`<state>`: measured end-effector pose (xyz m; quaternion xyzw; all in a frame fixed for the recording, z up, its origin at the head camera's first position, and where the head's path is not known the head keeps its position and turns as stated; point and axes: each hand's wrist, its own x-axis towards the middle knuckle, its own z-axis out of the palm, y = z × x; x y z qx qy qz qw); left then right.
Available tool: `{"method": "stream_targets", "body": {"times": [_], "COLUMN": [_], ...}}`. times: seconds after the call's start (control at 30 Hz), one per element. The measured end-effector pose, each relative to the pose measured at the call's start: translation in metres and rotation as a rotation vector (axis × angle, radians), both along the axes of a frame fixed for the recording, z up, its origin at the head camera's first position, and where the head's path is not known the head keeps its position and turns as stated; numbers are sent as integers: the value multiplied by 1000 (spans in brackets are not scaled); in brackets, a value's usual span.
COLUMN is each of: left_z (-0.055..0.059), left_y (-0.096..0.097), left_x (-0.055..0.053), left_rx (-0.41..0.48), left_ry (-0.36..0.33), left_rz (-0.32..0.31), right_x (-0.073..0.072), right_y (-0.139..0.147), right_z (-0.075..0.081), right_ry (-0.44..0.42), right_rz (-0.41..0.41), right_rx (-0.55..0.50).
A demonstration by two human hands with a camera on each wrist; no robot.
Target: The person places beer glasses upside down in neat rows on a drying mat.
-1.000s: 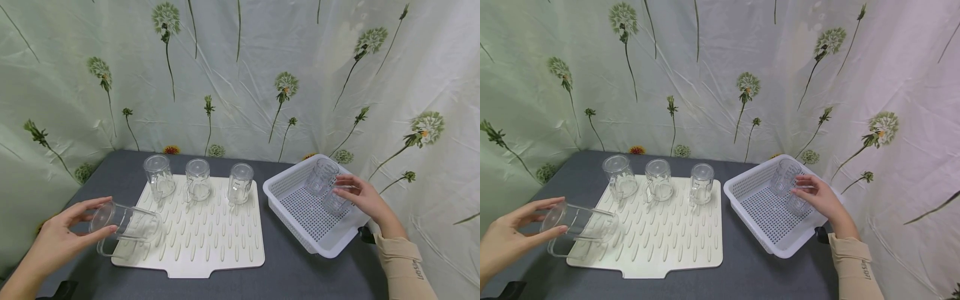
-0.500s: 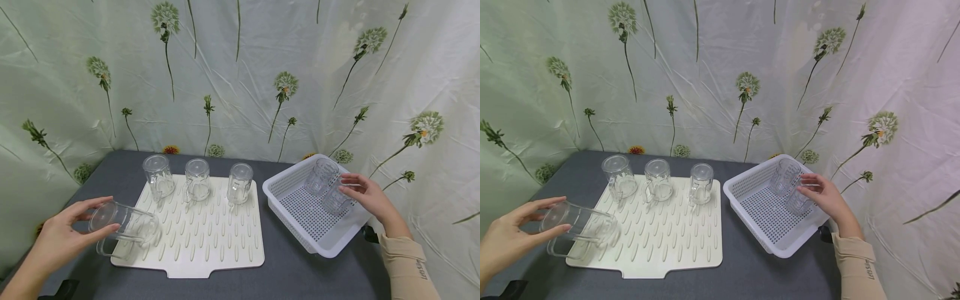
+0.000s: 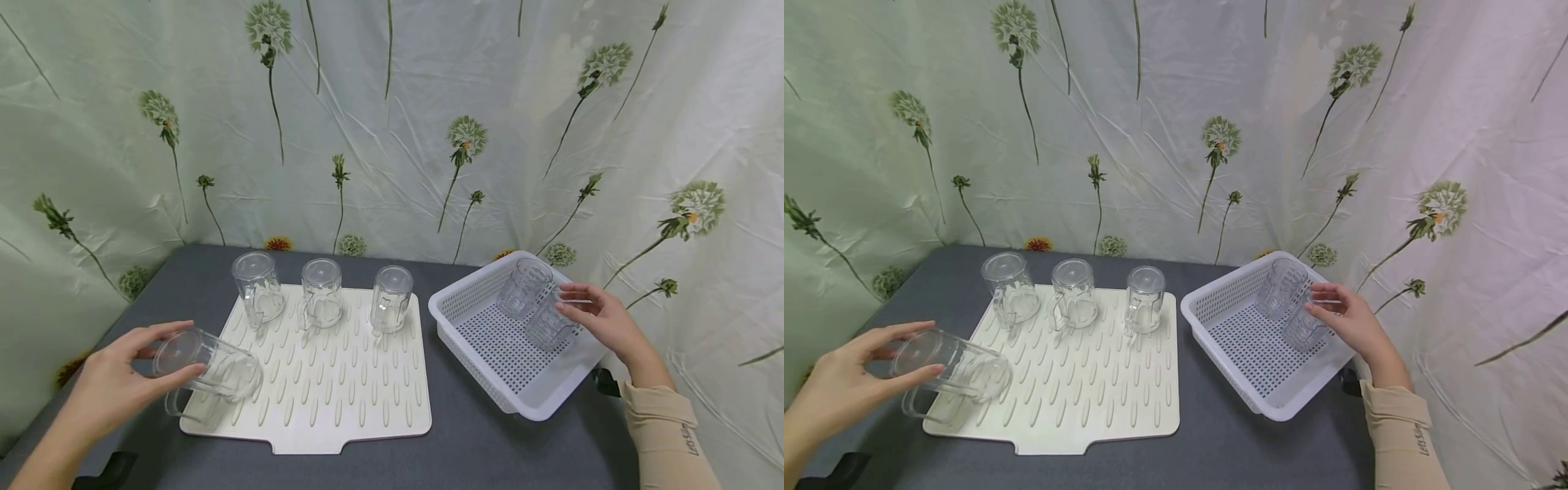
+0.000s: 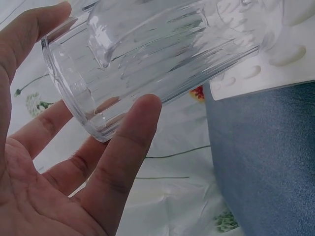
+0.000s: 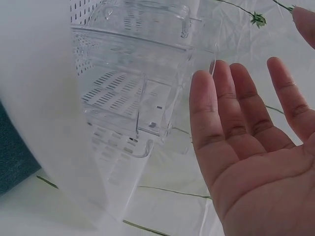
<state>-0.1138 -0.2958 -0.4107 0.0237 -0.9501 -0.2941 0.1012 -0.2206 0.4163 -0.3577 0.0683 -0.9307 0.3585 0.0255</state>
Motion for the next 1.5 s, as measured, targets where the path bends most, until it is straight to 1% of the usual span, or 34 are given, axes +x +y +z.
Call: {"method": "stream_targets", "body": {"times": [0.23, 0.4, 0.53, 0.77, 0.97, 1.1, 1.17, 1.3, 1.5], "left_z": [2, 1, 2, 7, 9, 10, 10, 10, 10], "left_y": [6, 9, 14, 28, 33, 35, 37, 38, 40], "left_x": [-4, -4, -4, -6, -6, -7, -7, -7, -8], "left_rx": [-41, -66, -82, -123, -139, -134, -135, -138, -148], "left_ry": [19, 28, 59, 90, 87, 102, 107, 98, 85], "left_rz": [-9, 13, 24, 46, 61, 63, 65, 67, 74], "right_x": [0, -1, -1, -3, -4, -5, -6, -6, -7], "right_y": [2, 3, 3, 6, 8, 9, 9, 9, 10], "right_z": [-1, -2, -3, -4, -6, -6, -6, -7, -9], "right_ry": [11, 14, 6, -33, -71, -94, -91, -76, -76], "right_rz": [-3, -3, -15, -43, -49, -65, -71, -75, -84], "right_rx": [4, 5, 16, 55, 62, 54, 54, 57, 57]}}
